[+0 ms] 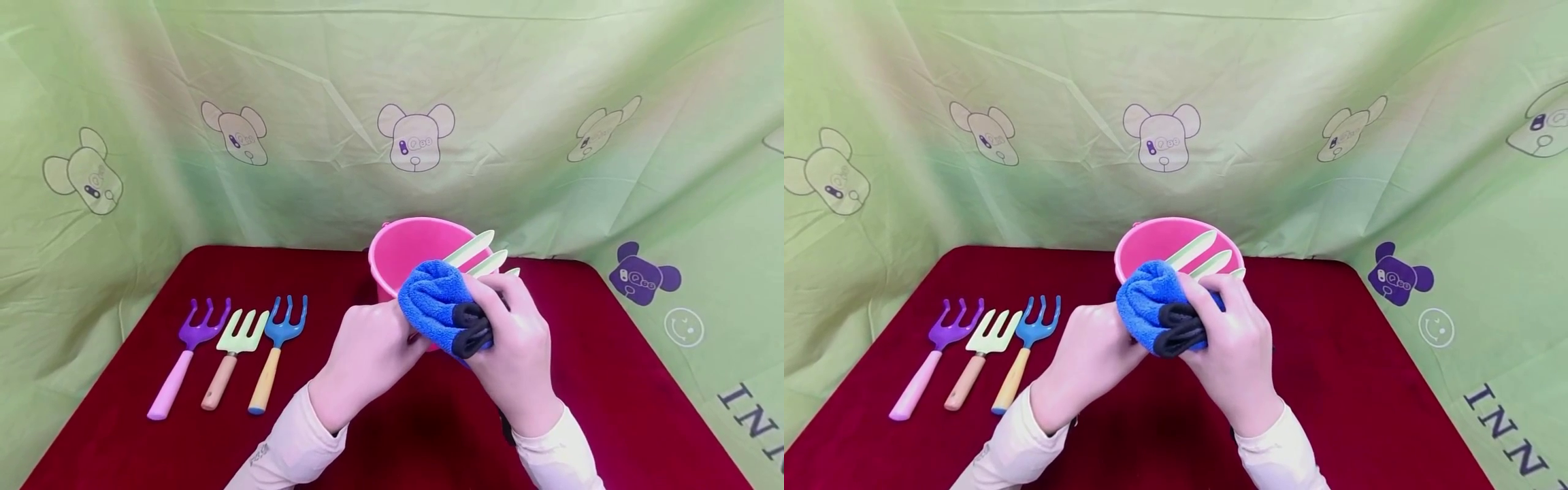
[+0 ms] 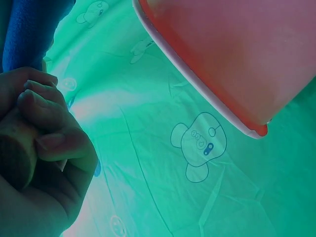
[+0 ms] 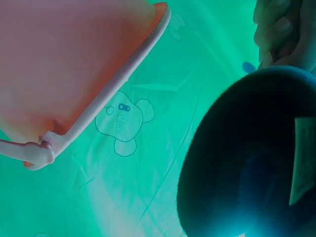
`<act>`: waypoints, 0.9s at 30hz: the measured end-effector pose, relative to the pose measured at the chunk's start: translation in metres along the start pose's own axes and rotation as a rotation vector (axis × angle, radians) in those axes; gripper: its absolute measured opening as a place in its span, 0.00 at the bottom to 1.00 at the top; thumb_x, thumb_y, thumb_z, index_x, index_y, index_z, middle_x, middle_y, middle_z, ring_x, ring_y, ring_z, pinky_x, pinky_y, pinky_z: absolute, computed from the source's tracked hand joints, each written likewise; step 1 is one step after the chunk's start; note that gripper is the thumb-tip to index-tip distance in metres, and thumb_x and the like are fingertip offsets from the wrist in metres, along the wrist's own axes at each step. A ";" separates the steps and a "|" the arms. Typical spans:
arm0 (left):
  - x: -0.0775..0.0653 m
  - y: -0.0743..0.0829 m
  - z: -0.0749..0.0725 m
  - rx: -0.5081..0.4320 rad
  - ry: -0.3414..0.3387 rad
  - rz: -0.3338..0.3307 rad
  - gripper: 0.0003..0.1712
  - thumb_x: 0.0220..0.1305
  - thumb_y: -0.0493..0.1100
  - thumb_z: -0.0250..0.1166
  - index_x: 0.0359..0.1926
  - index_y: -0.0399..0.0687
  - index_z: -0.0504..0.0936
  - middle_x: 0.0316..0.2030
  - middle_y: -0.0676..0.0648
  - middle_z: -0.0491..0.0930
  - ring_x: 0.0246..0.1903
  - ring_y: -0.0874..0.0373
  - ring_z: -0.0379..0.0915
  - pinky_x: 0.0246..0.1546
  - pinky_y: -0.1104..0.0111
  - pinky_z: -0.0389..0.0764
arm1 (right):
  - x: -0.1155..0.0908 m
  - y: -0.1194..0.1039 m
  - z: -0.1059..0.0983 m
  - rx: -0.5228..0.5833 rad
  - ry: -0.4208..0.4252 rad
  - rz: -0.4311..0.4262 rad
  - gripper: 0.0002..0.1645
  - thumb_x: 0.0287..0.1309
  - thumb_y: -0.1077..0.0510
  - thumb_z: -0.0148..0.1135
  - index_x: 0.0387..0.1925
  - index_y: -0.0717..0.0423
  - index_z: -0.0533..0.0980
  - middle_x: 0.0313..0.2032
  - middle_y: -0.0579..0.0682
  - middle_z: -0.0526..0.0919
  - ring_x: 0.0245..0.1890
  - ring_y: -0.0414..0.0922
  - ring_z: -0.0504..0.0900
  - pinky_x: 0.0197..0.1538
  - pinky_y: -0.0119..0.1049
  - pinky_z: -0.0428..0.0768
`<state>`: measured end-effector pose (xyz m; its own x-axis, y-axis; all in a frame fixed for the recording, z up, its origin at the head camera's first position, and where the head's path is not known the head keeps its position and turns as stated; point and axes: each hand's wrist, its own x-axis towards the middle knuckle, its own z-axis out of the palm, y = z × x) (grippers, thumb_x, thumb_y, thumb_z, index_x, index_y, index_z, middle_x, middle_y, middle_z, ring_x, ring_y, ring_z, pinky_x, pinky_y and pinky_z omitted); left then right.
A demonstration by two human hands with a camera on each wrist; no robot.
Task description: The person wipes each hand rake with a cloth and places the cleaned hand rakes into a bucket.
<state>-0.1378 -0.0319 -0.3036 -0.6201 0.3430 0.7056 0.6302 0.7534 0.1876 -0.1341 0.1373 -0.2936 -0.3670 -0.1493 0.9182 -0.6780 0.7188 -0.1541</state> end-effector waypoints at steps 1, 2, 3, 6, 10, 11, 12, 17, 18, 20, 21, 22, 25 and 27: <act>0.000 0.000 0.000 0.001 0.004 0.002 0.19 0.50 0.51 0.72 0.15 0.54 0.71 0.08 0.54 0.72 0.10 0.64 0.69 0.09 0.69 0.72 | 0.000 0.000 0.000 0.000 0.001 0.000 0.20 0.43 0.56 0.71 0.42 0.60 0.84 0.35 0.61 0.82 0.34 0.51 0.82 0.33 0.49 0.82; 0.000 0.000 0.000 0.003 0.008 0.004 0.19 0.50 0.51 0.72 0.15 0.54 0.71 0.08 0.54 0.72 0.10 0.64 0.69 0.09 0.69 0.71 | 0.000 0.000 0.000 -0.002 0.001 0.000 0.21 0.40 0.58 0.72 0.41 0.60 0.84 0.34 0.61 0.82 0.33 0.51 0.81 0.32 0.49 0.82; 0.000 0.000 0.000 0.005 0.011 0.005 0.19 0.51 0.50 0.71 0.15 0.54 0.71 0.08 0.54 0.71 0.09 0.64 0.68 0.08 0.69 0.71 | 0.000 0.000 0.000 -0.004 0.000 0.001 0.22 0.38 0.60 0.72 0.41 0.60 0.84 0.34 0.61 0.82 0.33 0.51 0.81 0.32 0.49 0.82; 0.000 -0.001 0.001 0.008 0.020 0.011 0.19 0.51 0.50 0.71 0.15 0.54 0.70 0.08 0.55 0.71 0.09 0.63 0.68 0.08 0.69 0.70 | 0.001 0.000 0.000 -0.011 0.001 0.002 0.23 0.36 0.62 0.73 0.42 0.61 0.84 0.34 0.61 0.82 0.33 0.50 0.80 0.31 0.49 0.82; 0.000 -0.001 0.001 0.017 0.031 0.022 0.17 0.52 0.50 0.71 0.17 0.54 0.71 0.09 0.55 0.73 0.10 0.63 0.70 0.08 0.68 0.71 | 0.003 0.001 0.000 -0.021 0.012 -0.001 0.22 0.37 0.63 0.73 0.41 0.61 0.84 0.34 0.61 0.82 0.33 0.50 0.80 0.31 0.49 0.83; 0.000 -0.001 0.002 0.020 0.034 0.024 0.17 0.52 0.51 0.71 0.17 0.55 0.72 0.09 0.55 0.73 0.10 0.62 0.71 0.08 0.68 0.72 | 0.003 0.001 0.000 -0.023 0.018 -0.003 0.22 0.37 0.63 0.73 0.41 0.61 0.84 0.34 0.61 0.82 0.33 0.50 0.80 0.32 0.49 0.82; 0.000 0.000 0.002 0.023 0.037 0.027 0.17 0.52 0.51 0.70 0.17 0.54 0.71 0.09 0.55 0.74 0.10 0.62 0.71 0.08 0.68 0.72 | 0.003 0.001 0.000 -0.025 0.021 -0.004 0.21 0.37 0.63 0.72 0.41 0.60 0.84 0.33 0.61 0.82 0.33 0.50 0.80 0.32 0.49 0.82; 0.000 0.001 0.003 0.035 0.043 0.031 0.20 0.52 0.53 0.70 0.15 0.55 0.70 0.07 0.56 0.72 0.09 0.63 0.70 0.08 0.67 0.71 | 0.004 0.002 -0.001 -0.030 0.026 -0.004 0.21 0.37 0.63 0.72 0.41 0.60 0.84 0.32 0.61 0.82 0.32 0.50 0.80 0.32 0.48 0.82; 0.000 0.001 0.003 0.038 0.043 0.032 0.20 0.52 0.53 0.70 0.15 0.55 0.70 0.07 0.56 0.71 0.09 0.63 0.70 0.08 0.67 0.71 | 0.004 0.002 -0.001 -0.032 0.025 -0.001 0.21 0.37 0.63 0.72 0.41 0.60 0.84 0.32 0.60 0.82 0.32 0.50 0.80 0.32 0.48 0.82; 0.000 0.001 0.004 0.043 0.042 0.033 0.20 0.52 0.54 0.70 0.16 0.55 0.69 0.06 0.56 0.71 0.09 0.62 0.70 0.08 0.67 0.71 | 0.003 0.002 -0.002 -0.035 0.024 0.006 0.21 0.38 0.63 0.72 0.41 0.60 0.84 0.32 0.60 0.82 0.33 0.50 0.81 0.32 0.48 0.82; 0.000 0.001 0.004 0.044 0.042 0.034 0.20 0.52 0.53 0.70 0.16 0.55 0.69 0.06 0.56 0.71 0.09 0.62 0.70 0.08 0.66 0.71 | 0.003 0.003 -0.002 -0.036 0.024 0.009 0.22 0.38 0.63 0.72 0.41 0.60 0.84 0.32 0.60 0.82 0.33 0.50 0.81 0.33 0.48 0.82; 0.000 0.001 0.004 0.045 0.040 0.035 0.19 0.52 0.53 0.70 0.16 0.55 0.69 0.06 0.56 0.71 0.09 0.62 0.70 0.08 0.66 0.71 | 0.003 0.003 -0.002 -0.037 0.025 0.012 0.21 0.38 0.63 0.72 0.41 0.60 0.84 0.32 0.60 0.82 0.33 0.50 0.81 0.33 0.48 0.82; 0.001 0.002 0.003 0.049 0.036 0.032 0.19 0.52 0.53 0.69 0.16 0.56 0.70 0.05 0.56 0.70 0.09 0.62 0.70 0.08 0.66 0.71 | 0.003 0.003 -0.002 -0.036 0.033 0.020 0.21 0.38 0.63 0.72 0.41 0.60 0.84 0.33 0.60 0.82 0.34 0.50 0.82 0.34 0.47 0.82; 0.001 0.002 0.003 0.047 0.029 0.027 0.19 0.52 0.53 0.69 0.17 0.56 0.70 0.05 0.57 0.69 0.08 0.63 0.68 0.08 0.66 0.71 | 0.003 0.004 -0.002 -0.035 0.038 0.027 0.21 0.38 0.62 0.72 0.41 0.60 0.85 0.33 0.60 0.83 0.34 0.51 0.82 0.35 0.47 0.82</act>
<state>-0.1390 -0.0281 -0.3045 -0.5890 0.3480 0.7294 0.6238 0.7696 0.1366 -0.1369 0.1407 -0.2905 -0.3597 -0.1042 0.9272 -0.6450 0.7458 -0.1665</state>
